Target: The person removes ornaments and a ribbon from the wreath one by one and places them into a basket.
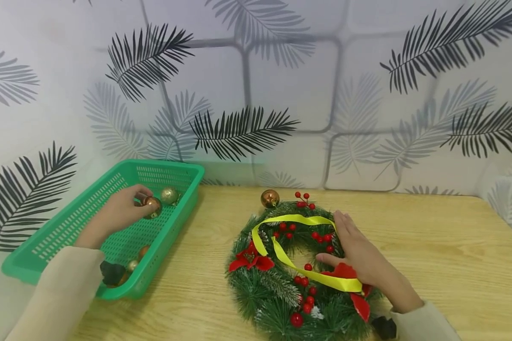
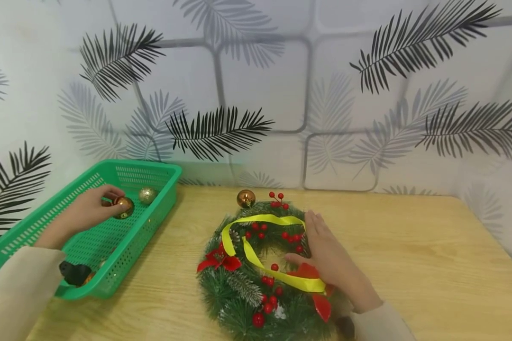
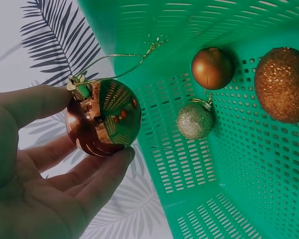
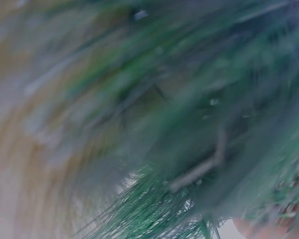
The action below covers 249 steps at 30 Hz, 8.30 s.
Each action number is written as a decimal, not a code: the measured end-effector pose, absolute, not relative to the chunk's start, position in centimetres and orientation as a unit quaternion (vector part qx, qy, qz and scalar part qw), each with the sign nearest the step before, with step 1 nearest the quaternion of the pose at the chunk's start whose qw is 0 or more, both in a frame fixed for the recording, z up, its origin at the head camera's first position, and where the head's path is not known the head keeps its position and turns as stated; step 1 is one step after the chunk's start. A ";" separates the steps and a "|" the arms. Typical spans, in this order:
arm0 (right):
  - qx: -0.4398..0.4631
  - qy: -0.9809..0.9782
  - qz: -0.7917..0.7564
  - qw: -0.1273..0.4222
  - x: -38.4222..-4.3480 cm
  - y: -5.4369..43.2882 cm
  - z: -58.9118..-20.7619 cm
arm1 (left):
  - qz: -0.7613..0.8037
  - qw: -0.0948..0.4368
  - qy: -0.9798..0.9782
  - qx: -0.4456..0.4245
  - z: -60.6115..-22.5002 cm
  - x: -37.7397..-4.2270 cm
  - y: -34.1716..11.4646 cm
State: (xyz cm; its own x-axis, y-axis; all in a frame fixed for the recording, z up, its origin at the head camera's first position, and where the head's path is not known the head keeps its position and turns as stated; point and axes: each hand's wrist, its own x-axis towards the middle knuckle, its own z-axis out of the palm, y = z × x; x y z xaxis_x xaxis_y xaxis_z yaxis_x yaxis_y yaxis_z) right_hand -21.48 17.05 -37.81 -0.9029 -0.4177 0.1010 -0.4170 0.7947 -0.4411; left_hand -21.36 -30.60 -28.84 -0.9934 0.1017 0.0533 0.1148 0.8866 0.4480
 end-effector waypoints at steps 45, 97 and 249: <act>-0.233 0.944 -0.232 0.024 -21.4 17.4 -36.6 | -0.226 0.003 -0.969 -0.101 -25.4 -23.4 -25.8; -0.035 0.978 -0.204 -0.008 -16.4 13.5 -36.7 | -0.292 -0.030 -0.943 -0.158 -30.7 -27.8 -15.8; -0.179 0.964 -0.194 -0.039 -21.1 15.6 -38.1 | -0.328 0.035 -0.942 -0.058 -27.4 -22.9 -25.3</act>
State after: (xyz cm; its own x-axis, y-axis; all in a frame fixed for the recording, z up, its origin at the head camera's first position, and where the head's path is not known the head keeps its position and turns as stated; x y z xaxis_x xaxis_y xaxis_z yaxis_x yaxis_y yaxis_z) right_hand -21.09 15.61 -38.08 -0.9332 -0.3293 0.1438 -0.3593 0.8605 -0.3611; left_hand -22.90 -25.31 -27.40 -0.9910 0.0860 0.1030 0.1313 0.7781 0.6142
